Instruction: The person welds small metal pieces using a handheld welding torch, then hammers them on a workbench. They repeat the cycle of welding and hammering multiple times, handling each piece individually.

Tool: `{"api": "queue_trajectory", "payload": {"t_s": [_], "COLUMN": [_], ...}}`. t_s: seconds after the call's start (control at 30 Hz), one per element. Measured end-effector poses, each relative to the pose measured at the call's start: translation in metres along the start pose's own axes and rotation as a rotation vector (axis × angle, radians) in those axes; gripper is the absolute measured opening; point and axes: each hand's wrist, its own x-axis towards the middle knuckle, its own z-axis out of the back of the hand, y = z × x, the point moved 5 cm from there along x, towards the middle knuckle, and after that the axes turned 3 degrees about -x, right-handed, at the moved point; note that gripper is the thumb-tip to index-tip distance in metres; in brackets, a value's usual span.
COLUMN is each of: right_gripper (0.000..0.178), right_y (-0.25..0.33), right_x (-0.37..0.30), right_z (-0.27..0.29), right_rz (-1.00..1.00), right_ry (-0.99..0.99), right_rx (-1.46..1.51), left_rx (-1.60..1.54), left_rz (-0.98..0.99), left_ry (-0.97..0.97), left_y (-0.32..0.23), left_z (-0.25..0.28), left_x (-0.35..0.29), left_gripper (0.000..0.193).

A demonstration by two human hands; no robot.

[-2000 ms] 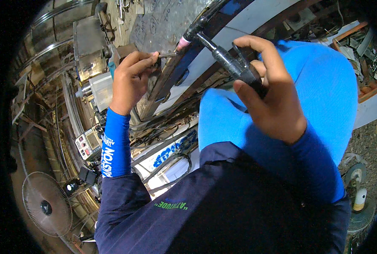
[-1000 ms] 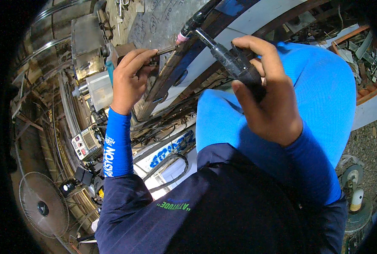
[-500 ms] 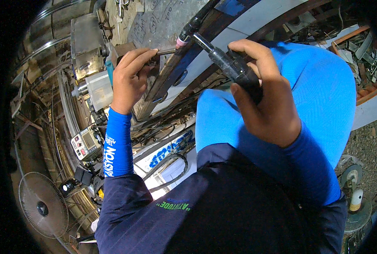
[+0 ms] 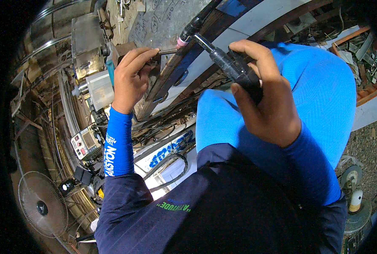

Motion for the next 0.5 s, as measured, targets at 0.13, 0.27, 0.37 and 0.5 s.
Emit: {"api": "queue_trajectory", "payload": {"t_s": [0.13,0.27,0.37,0.5], "right_gripper": [0.053,0.056,0.059,0.059], "right_y": [0.006,0.0062,0.0008,-0.0019], "right_x": [0.0016,0.0026,0.0016,0.0015], "right_z": [0.0033,0.0058,0.0032,0.0022], "right_rz": [0.06,0.022,0.031,0.061], "right_ry": [-0.021,0.029,0.006,-0.017], "right_rx": [-0.056,-0.116,-0.037,-0.019], "left_rx": [0.006,0.017,0.001,-0.023], "left_rz": [0.053,0.037,0.073,0.082], "left_ry": [0.046,0.028,0.047,0.053], "left_y": [0.0011,0.0032,0.0057,0.0046], "left_z": [-0.0008,-0.0021,-0.002,-0.0018], "left_x": [-0.0012,-0.0028,-0.0035,-0.0019], "left_gripper": [0.055,0.053,0.055,0.055]}}
